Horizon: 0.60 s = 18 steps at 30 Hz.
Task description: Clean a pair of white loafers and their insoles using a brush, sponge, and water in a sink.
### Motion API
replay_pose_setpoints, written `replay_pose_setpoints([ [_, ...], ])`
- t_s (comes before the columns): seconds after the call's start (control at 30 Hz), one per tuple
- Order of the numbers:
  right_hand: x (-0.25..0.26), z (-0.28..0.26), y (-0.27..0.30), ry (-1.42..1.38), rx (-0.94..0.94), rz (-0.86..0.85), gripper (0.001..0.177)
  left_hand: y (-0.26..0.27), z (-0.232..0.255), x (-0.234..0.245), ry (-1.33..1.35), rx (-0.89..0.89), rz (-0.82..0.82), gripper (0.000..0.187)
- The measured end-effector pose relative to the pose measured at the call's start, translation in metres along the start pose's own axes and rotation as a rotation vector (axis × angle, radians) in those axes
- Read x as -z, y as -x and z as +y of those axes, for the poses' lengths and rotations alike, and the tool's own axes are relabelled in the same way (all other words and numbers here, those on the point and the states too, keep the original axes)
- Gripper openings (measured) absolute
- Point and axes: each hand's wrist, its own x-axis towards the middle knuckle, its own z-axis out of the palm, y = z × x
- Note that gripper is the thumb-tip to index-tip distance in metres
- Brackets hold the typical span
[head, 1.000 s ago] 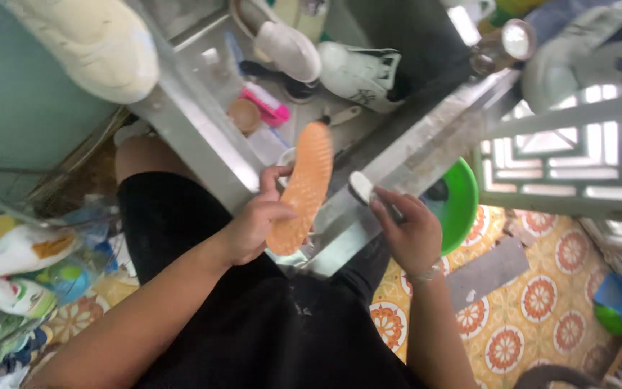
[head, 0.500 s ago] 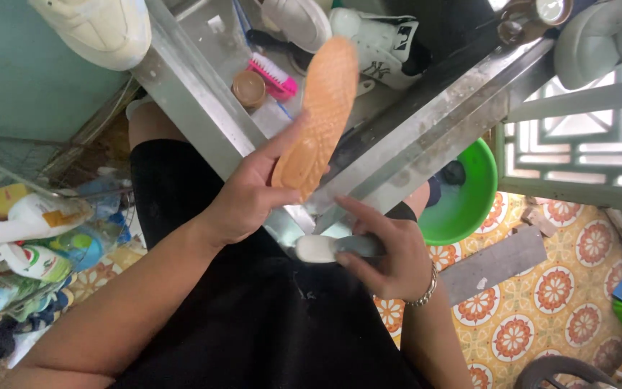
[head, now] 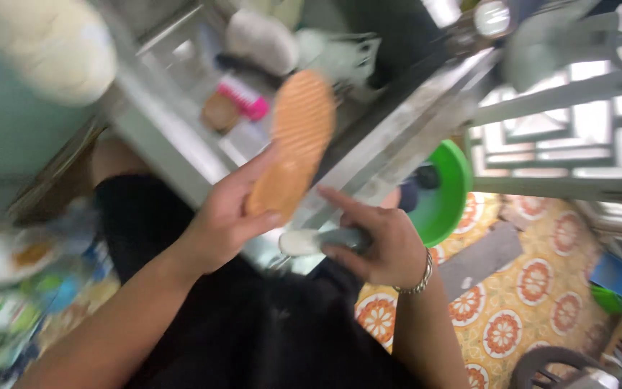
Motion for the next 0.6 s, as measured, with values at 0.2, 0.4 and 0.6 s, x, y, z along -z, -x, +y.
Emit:
replay_pose_setpoints([
  [0.2,0.077,0.122,-0.020,0.326,-0.410,0.568,0.033,-0.001,-0.020,0.007,0.139,0.178,0.122,0.086],
  [0.4,0.168,0.204,-0.079,0.699,-0.614,0.703,0.028,0.003,-0.031,0.017,0.066,0.238,0.075,0.096],
  [0.6,0.192,0.223,-0.122,0.777,-0.695,0.541,0.028,-0.002,-0.020,0.007,-0.065,0.219,0.069,0.096],
])
